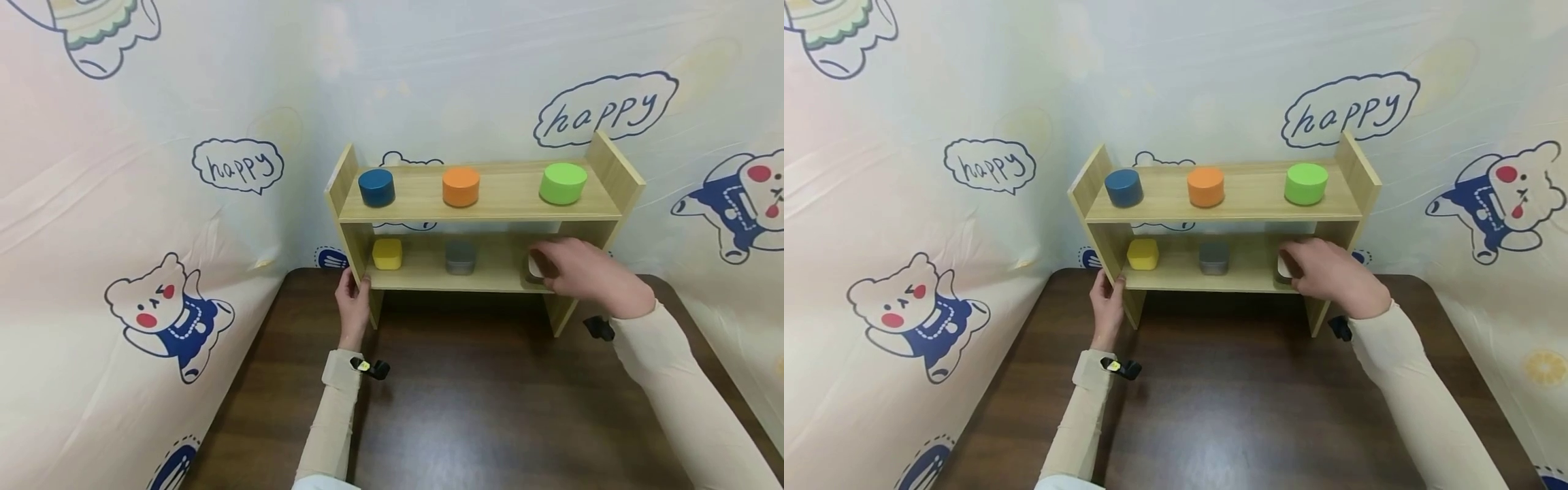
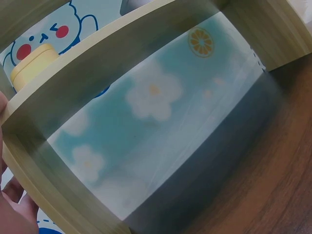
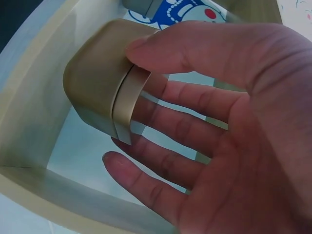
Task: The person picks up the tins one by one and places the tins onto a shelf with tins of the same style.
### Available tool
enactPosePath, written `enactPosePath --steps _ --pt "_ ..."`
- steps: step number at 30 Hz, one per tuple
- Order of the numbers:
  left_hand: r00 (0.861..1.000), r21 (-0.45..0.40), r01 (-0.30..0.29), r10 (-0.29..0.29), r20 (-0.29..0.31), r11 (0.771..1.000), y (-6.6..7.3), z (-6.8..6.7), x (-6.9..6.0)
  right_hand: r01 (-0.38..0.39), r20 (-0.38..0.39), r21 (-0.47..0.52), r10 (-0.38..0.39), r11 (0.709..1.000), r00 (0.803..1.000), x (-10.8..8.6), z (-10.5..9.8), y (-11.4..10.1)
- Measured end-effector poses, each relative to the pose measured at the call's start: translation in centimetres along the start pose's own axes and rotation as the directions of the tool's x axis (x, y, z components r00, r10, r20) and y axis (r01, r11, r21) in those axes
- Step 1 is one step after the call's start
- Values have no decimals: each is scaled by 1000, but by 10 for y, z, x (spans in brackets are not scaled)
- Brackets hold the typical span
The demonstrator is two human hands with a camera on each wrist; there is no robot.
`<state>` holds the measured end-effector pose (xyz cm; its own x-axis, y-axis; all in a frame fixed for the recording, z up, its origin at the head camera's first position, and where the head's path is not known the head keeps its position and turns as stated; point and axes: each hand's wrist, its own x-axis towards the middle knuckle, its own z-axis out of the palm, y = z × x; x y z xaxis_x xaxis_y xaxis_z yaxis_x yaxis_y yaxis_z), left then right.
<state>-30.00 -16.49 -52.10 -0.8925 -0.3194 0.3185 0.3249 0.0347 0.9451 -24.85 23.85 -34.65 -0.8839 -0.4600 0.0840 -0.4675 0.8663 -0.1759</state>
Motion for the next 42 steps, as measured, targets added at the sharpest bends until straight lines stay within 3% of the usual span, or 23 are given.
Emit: enactPosePath --steps 7,11,24,38,42 --pt "1000 -8 -17 17 25 1000 24 4 -2 4 -4 -9 -4 1000 1000 11 -1 4" --pt "1000 -17 -6 6 7 1000 33 4 -8 8 10 -13 -8 1000 1000 13 2 8" --pt "1000 -40 8 -7 9 999 34 2 -10 -17 65 7 17 1000 998 24 6 14" --pt "1000 -32 17 -16 22 999 32 -1 -13 18 37 25 -19 1000 999 29 9 18" --pt "1000 -23 7 -7 9 1000 19 0 -5 9 45 27 -10 1000 999 32 7 19"
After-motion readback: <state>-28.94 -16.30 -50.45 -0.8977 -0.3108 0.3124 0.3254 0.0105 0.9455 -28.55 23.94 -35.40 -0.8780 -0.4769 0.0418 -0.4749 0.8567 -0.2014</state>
